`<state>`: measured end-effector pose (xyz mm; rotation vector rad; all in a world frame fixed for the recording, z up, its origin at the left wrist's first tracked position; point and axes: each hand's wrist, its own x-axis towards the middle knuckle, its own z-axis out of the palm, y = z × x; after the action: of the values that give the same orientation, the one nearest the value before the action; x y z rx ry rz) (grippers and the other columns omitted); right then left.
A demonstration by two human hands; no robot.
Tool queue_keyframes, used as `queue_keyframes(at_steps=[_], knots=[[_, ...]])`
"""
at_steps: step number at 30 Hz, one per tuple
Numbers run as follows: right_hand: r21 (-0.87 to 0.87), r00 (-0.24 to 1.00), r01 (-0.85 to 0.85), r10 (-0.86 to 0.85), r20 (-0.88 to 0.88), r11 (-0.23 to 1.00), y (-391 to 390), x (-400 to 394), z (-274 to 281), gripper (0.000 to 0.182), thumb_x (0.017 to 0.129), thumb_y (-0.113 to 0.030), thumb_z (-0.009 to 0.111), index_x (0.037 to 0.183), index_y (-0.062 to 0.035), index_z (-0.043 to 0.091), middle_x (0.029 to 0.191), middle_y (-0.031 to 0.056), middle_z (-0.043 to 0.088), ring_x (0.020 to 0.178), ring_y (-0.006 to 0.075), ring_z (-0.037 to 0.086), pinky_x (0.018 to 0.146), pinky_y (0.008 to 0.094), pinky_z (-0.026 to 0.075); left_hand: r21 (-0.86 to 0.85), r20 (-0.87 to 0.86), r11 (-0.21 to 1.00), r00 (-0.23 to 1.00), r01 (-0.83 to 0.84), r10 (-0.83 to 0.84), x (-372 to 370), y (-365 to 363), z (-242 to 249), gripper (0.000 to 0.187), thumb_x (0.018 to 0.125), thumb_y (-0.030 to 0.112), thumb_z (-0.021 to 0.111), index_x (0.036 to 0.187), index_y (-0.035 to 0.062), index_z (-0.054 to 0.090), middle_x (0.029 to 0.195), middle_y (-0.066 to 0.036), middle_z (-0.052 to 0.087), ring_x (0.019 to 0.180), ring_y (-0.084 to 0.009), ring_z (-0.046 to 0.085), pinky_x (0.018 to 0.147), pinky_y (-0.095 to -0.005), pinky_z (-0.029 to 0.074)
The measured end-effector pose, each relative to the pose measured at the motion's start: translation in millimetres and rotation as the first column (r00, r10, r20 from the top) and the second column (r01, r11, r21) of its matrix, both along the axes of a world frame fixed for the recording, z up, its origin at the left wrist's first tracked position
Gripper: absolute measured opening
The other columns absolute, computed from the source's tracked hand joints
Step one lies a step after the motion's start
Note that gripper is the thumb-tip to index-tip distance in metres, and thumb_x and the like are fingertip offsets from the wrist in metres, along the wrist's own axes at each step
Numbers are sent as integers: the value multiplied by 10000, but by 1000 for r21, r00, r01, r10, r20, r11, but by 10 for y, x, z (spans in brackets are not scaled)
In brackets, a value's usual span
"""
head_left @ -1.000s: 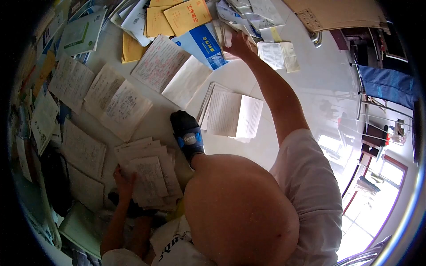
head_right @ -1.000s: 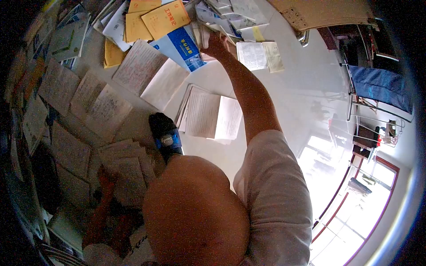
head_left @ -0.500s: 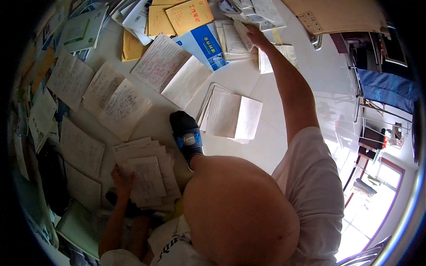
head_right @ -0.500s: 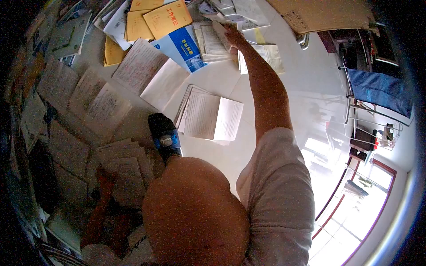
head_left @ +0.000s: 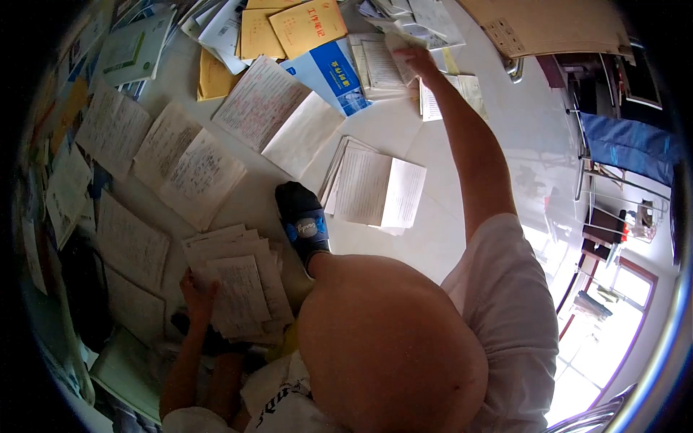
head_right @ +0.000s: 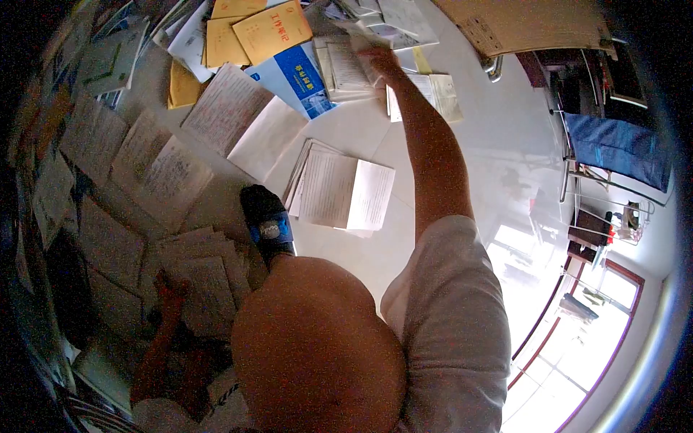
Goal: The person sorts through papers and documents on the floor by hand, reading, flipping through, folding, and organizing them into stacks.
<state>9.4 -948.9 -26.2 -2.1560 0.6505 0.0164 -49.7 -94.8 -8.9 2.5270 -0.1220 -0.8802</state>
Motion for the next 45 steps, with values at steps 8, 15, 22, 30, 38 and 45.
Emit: queue_keyframes(at_steps=[8, 15, 22, 30, 38, 45], knots=[[295, 975, 48, -109, 194, 954, -598, -494, 439, 356, 855, -332, 637, 1101, -83, 704, 1005, 50, 670, 909, 165, 595, 821, 320, 483, 108, 138, 975, 968, 196, -210, -10, 180, -253, 841, 779, 166, 800, 1434, 6, 297, 1287, -177, 390, 1156, -312, 436, 1039, -439, 384], [389, 965, 39, -136, 226, 920, 423, -508, 1711, 290, 895, -79, 570, 1171, -28, 642, 1123, 63, 645, 1014, 148, 584, 876, 281, 467, -131, 208, 983, 973, 130, -101, 22, 36, -13, 836, 773, 108, 785, 1450, 58, 297, 1338, -191, 371, 1205, -357, 404, 1057, -468, 360], [524, 863, -123, -170, 476, 843, 1479, -441, 1762, 362, 877, 13, 513, 1232, 7, 583, 959, 3, 595, 714, 21, 442, 638, 185, 420, -186, 329, 939, 919, 289, -218, 412, -979, 1073, 715, 857, 167, 713, 1448, 65, 325, 1455, -180, 321, 1333, -368, 325, 1109, -508, 278], [722, 880, -193, -209, 427, 664, 3368, -304, 1684, 785, 906, -13, 570, 1544, -146, 132, 1391, 197, 460, 1221, 249, 493, 1023, 371, 415, -677, -657, 456, 753, -577, -21, 778, -2005, 1396, 810, 874, 482, 660, 1478, 83, 296, 1444, -150, 398, 1294, -331, 445, 1029, -521, 431], [713, 973, -206, 220, 74, 671, 4289, -663, 1031, 751, 935, -183, 632, 1501, -16, 168, 1464, 225, 378, 877, 238, 669, 716, 314, 582, -391, -532, 746, 794, -539, 295, 940, -1651, 1330, 573, 911, 237, 656, 1386, 40, 404, 1276, -131, 542, 1147, -244, 556, 997, -385, 450], [-158, 947, 217, -168, 274, 963, 2891, -758, 183, 400, 761, -123, 766, 1096, -14, 578, 1049, 123, 634, 918, 274, 618, 839, 385, 506, -176, -643, 879, 728, -442, 238, 599, -480, 1070, 558, 906, 143, 659, 1385, -4, 414, 1302, -160, 544, 1155, -273, 550, 947, -386, 485]])
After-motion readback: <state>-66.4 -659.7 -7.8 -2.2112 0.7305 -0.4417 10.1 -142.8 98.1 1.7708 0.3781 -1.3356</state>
